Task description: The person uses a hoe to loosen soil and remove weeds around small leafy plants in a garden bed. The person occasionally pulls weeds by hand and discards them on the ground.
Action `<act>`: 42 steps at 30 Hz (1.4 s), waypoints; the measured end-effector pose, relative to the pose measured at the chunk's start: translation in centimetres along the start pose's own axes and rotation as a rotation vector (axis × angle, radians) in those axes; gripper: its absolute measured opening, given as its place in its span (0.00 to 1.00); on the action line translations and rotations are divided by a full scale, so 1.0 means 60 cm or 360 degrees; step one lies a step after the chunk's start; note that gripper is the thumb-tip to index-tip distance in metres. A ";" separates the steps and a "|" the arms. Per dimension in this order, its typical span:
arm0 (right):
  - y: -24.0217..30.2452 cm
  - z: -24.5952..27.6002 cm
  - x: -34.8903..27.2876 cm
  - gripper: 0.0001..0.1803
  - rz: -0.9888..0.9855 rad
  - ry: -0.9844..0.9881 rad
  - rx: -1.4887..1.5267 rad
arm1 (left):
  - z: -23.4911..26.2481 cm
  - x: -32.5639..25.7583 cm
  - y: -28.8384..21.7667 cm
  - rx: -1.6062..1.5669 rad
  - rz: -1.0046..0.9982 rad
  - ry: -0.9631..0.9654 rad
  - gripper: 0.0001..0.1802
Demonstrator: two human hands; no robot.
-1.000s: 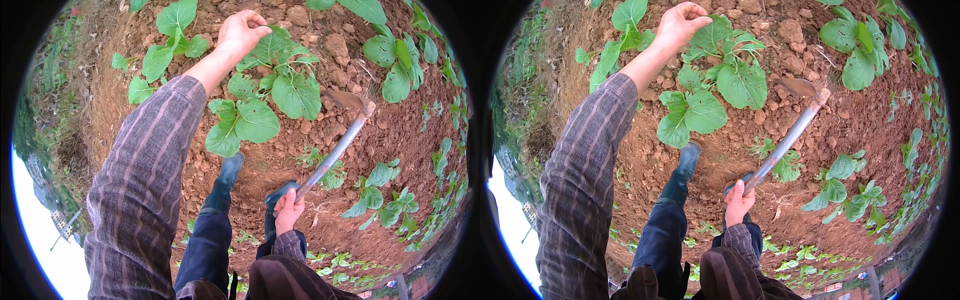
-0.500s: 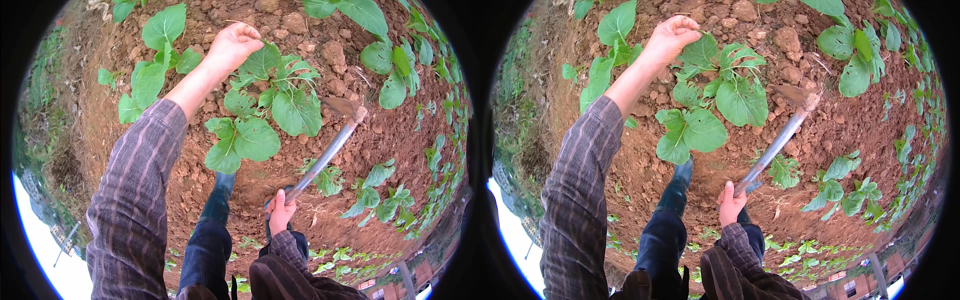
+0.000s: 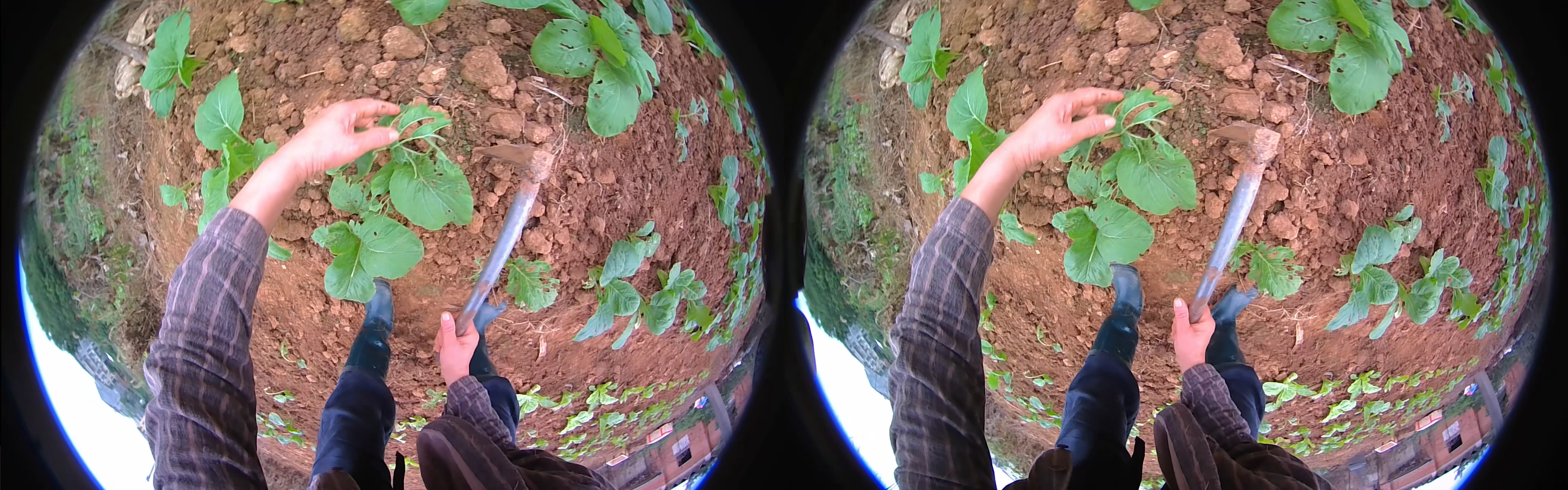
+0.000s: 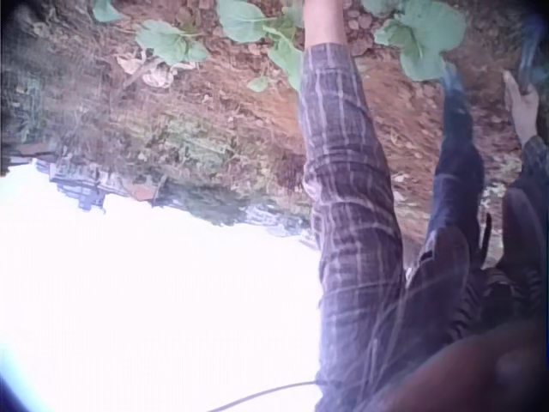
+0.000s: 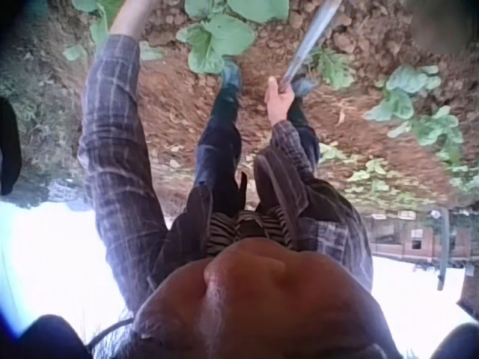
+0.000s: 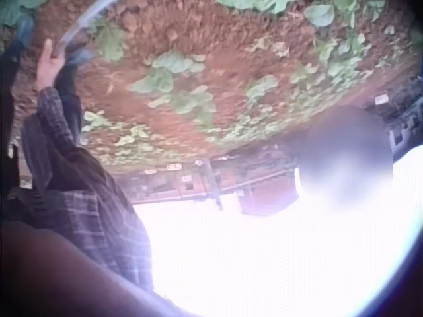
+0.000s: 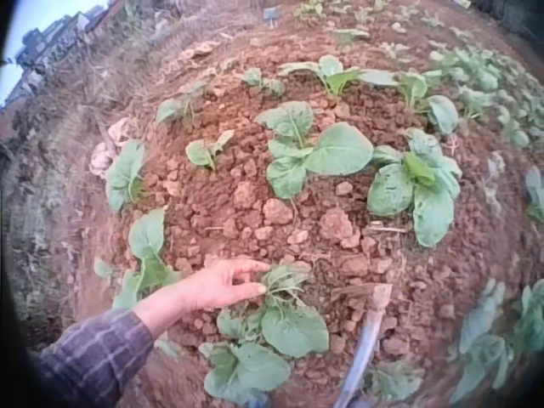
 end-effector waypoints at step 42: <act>0.014 0.044 0.036 0.13 -0.0046 0.0024 -0.0082 | -0.089 -0.152 -0.059 0.1770 -0.0864 -0.0271 0.22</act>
Point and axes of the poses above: each hand's wrist, its own x-axis towards the middle knuckle, its own z-axis out of the back of the hand, y = z × x, the point moved 5 cm from there along x, towards the middle knuckle, and after that the axes turned 4 degrees about -y, right-handed, at the moved point
